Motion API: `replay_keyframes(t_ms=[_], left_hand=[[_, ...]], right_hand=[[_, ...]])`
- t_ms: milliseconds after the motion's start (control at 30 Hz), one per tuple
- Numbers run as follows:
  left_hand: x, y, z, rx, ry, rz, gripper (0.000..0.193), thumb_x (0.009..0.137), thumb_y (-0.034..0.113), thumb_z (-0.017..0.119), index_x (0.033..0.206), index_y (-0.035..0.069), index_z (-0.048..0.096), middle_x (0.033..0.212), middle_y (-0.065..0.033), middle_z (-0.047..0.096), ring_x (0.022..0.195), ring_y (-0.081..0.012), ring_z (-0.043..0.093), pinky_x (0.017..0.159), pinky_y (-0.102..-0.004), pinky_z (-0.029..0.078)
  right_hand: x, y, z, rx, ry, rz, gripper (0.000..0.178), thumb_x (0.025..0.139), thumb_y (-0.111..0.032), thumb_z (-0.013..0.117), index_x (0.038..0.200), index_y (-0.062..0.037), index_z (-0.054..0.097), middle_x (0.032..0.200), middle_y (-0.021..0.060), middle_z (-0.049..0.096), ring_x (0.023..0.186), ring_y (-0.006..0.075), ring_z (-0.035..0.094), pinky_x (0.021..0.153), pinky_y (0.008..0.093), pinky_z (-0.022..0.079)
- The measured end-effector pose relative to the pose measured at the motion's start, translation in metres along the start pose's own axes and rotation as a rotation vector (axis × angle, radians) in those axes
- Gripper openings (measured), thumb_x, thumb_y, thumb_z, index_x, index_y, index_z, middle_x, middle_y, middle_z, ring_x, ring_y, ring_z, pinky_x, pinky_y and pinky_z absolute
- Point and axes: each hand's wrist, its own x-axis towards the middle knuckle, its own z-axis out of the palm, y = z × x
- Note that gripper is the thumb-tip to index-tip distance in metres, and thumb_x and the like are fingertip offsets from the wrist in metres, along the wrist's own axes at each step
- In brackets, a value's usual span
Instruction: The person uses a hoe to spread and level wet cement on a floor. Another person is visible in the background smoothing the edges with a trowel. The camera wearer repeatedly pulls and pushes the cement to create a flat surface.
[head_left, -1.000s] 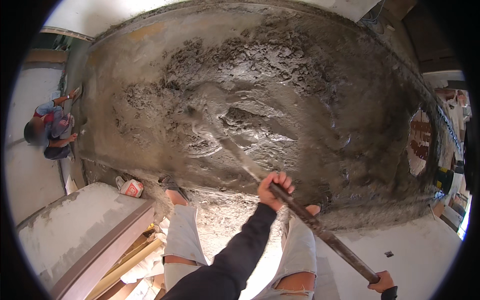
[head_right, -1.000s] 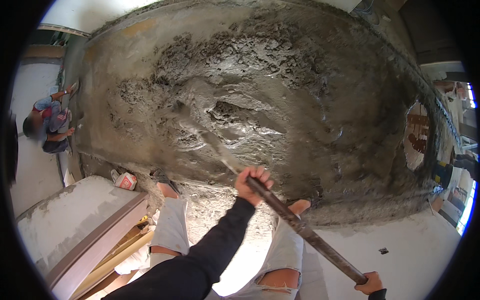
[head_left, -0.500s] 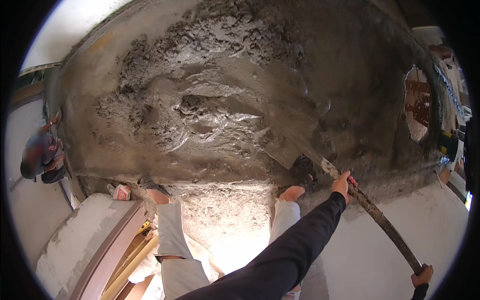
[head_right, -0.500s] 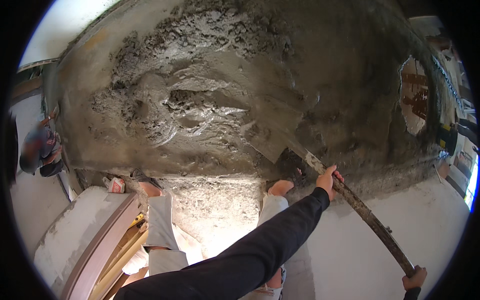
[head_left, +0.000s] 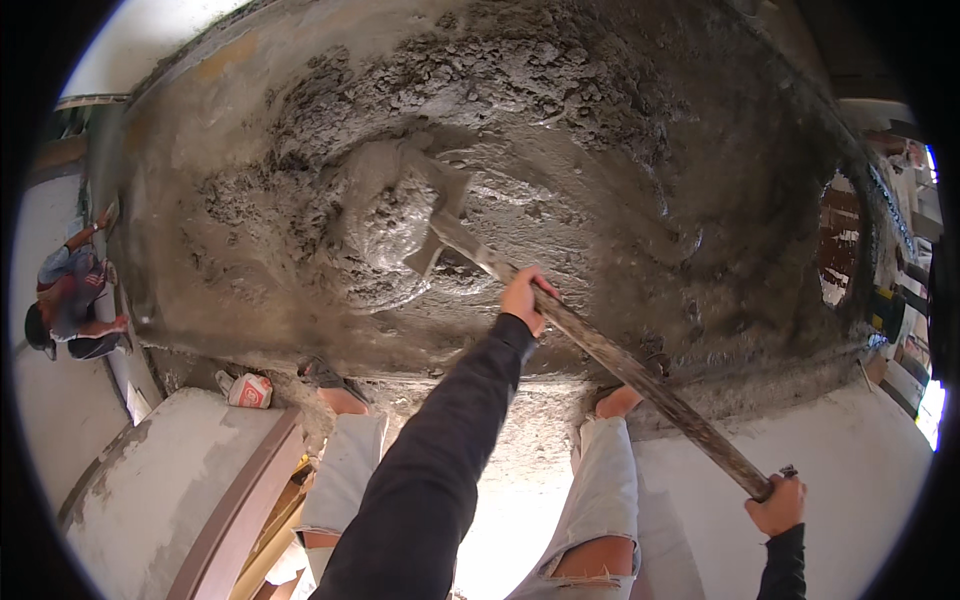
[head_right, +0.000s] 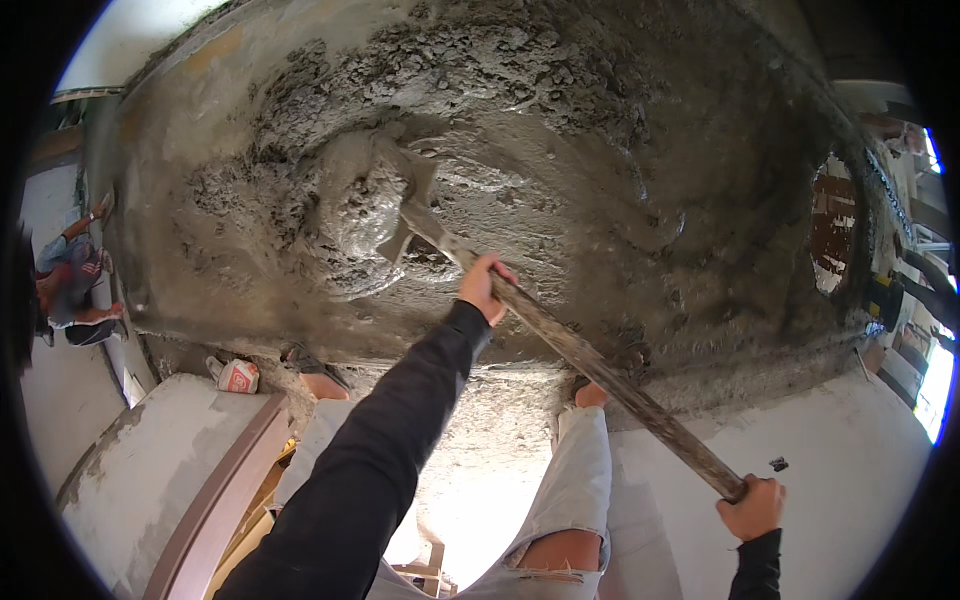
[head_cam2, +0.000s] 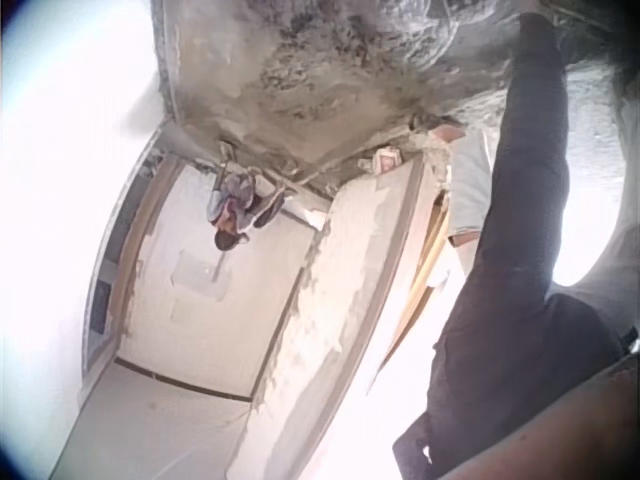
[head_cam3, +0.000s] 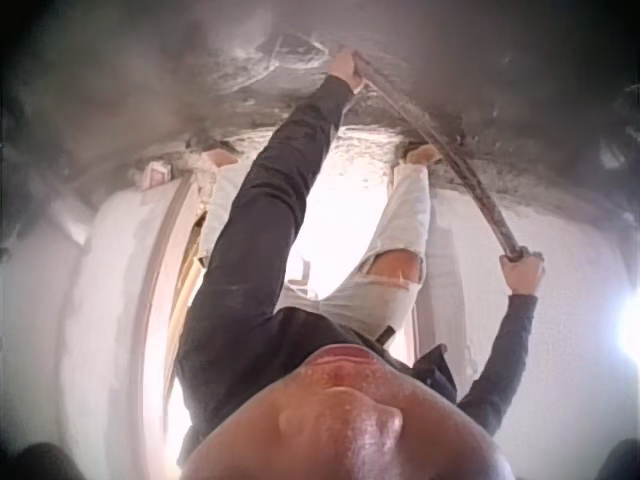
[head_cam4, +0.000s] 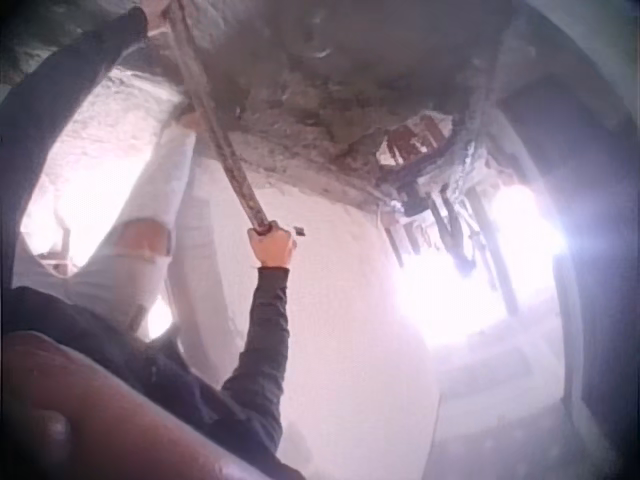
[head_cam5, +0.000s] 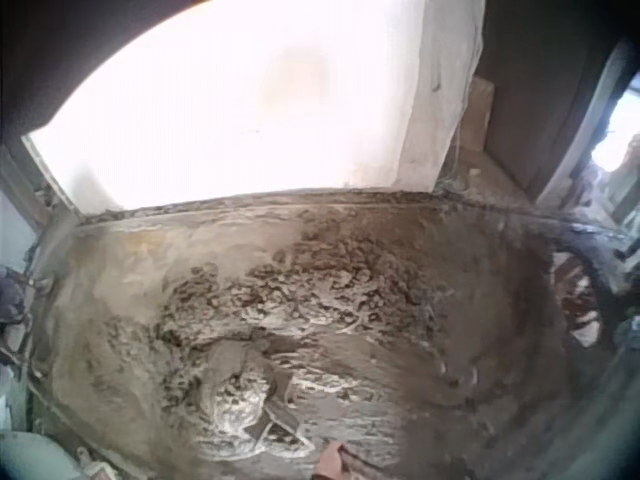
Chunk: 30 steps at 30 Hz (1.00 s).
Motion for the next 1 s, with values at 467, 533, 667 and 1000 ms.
replay_keyframes(t_ms=[467,533,667,1000], left_hand=[[-0.044,0.193,-0.105,0.290,0.319,0.246,0.021,0.078,0.013,0.051,0.060,0.004,0.048,0.056,-0.0072,0.048,0.053,-0.0197,0.049,0.052,-0.0357,0.042],[-0.057,0.220,-0.139,0.404,0.368,0.280,0.022,0.079,0.014,0.053,0.061,0.003,0.048,0.059,-0.0078,0.050,0.055,-0.0207,0.048,0.056,-0.0355,0.041],[-0.099,0.261,-0.162,0.474,0.492,0.371,0.021,0.081,0.011,0.056,0.063,0.002,0.049,0.066,-0.0084,0.054,0.059,-0.0184,0.047,0.060,-0.0343,0.039],[-0.153,0.342,-0.145,1.053,0.929,0.763,0.062,0.062,0.018,0.073,0.100,-0.015,0.036,0.099,-0.0249,0.050,0.083,-0.0262,0.054,0.077,-0.0351,0.044]], right_hand=[[-0.044,-0.192,0.090,0.323,-0.162,-0.170,0.032,0.054,-0.033,0.064,0.061,-0.0026,0.063,0.051,0.0179,0.055,0.053,0.0367,0.058,0.056,0.0426,0.049],[-0.045,-0.203,0.097,0.377,-0.241,-0.233,0.034,0.054,-0.036,0.065,0.062,-0.0028,0.064,0.052,0.0174,0.055,0.053,0.0367,0.058,0.056,0.0421,0.049],[-0.036,-0.229,0.109,0.456,-0.375,-0.424,0.041,0.053,-0.041,0.067,0.068,-0.0023,0.066,0.053,0.0171,0.056,0.054,0.0357,0.058,0.057,0.0414,0.050],[-0.029,-0.285,0.070,1.215,-1.704,-0.485,0.015,0.078,-0.011,0.057,0.077,0.0040,0.055,0.057,0.0059,0.055,0.049,0.0150,0.053,0.048,0.0281,0.042]])
